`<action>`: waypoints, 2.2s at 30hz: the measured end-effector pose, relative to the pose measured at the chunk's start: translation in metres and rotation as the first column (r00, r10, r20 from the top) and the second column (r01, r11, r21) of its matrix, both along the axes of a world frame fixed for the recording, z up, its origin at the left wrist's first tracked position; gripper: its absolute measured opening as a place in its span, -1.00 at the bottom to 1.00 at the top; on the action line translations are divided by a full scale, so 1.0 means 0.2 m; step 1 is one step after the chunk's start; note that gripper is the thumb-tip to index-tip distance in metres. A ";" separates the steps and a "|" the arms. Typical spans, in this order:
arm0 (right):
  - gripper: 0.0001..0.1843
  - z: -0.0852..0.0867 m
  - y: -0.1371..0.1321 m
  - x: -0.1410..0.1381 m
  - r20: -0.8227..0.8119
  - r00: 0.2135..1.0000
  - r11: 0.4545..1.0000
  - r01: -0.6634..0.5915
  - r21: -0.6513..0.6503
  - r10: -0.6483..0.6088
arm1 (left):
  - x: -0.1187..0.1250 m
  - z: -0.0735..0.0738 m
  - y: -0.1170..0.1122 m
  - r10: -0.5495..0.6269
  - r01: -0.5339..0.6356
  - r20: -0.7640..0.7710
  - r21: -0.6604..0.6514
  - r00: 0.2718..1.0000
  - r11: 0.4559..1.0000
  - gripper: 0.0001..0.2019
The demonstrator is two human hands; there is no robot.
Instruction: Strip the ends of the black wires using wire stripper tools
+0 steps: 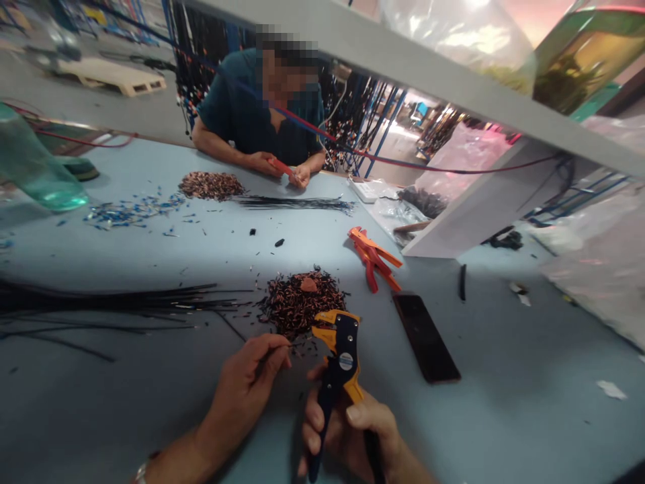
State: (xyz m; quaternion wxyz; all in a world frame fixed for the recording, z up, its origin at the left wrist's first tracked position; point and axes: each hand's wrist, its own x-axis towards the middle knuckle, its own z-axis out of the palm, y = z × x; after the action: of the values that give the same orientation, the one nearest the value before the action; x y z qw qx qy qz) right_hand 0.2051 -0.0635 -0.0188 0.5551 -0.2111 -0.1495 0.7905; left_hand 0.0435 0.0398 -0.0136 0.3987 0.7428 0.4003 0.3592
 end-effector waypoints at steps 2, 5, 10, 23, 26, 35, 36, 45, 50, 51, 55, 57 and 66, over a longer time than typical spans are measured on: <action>-0.43 -0.01 0.00 0.00 0.019 1.000 1.000 -0.018 0.014 0.018 | 0.00 0.00 -0.01 0.016 -0.015 0.027 -0.036 0.999 0.999 -0.84; -0.43 -0.01 0.00 0.00 0.065 0.997 0.999 -0.049 0.017 0.048 | -0.01 0.00 -0.03 0.025 -0.024 0.075 -0.020 0.997 1.000 -0.91; -0.38 0.01 -0.01 0.01 0.090 0.991 0.995 -0.101 0.001 0.100 | -0.01 0.01 -0.03 -0.027 0.041 0.161 -0.083 0.987 0.996 -0.66; -0.28 0.03 -0.04 0.02 0.166 0.970 0.984 -0.180 -0.016 0.180 | 0.01 0.06 -0.01 -0.021 0.381 0.539 -0.566 0.842 0.731 -0.78; -0.21 0.01 -0.03 0.02 0.048 0.975 0.976 -0.214 -0.040 0.216 | 0.01 0.06 -0.01 0.017 0.354 0.524 -0.598 0.852 0.719 -0.76; -0.19 -0.02 -0.05 0.00 0.006 0.967 0.965 -0.253 -0.071 0.254 | -0.01 0.04 0.00 -0.032 0.379 0.533 -0.557 0.845 0.739 -0.81; -0.20 -0.01 -0.05 0.00 0.022 0.969 0.968 -0.244 -0.055 0.246 | -0.01 0.04 0.00 -0.056 0.380 0.525 -0.534 0.849 0.755 -0.81; -0.34 0.14 -0.03 0.09 0.415 0.910 0.997 -0.024 0.070 -0.007 | -0.02 0.01 0.01 -0.008 0.053 0.191 -0.233 0.982 0.971 -0.86; -0.45 0.15 -0.02 0.11 0.428 0.903 0.999 -0.041 0.009 0.033 | -0.01 0.03 0.02 -0.019 0.035 0.142 -0.113 0.990 0.993 -0.84; -0.47 0.15 -0.02 0.12 0.419 0.906 0.998 -0.062 0.011 0.051 | -0.01 0.03 0.03 -0.011 0.024 0.131 -0.097 0.991 0.995 -0.84; -0.52 0.14 0.00 0.13 0.444 0.891 0.989 -0.133 0.058 0.094 | -0.02 0.02 0.03 0.045 -0.036 0.115 -0.084 0.992 0.996 -0.85; -0.50 0.13 0.01 0.14 0.462 0.880 0.988 -0.148 0.044 0.111 | -0.03 0.02 0.03 0.048 -0.036 0.131 -0.096 0.990 0.995 -0.85; -0.56 0.10 0.00 0.13 0.500 0.853 0.974 -0.214 0.074 0.150 | -0.03 0.04 0.02 -0.009 0.048 0.228 -0.168 0.974 0.985 -0.86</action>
State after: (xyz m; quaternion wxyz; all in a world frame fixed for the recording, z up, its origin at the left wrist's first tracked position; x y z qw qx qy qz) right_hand 0.2309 -0.0628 0.0016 0.4336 -0.3540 -0.3547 0.7489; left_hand 0.0376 0.0429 -0.0060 0.5093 0.6656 0.3712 0.3998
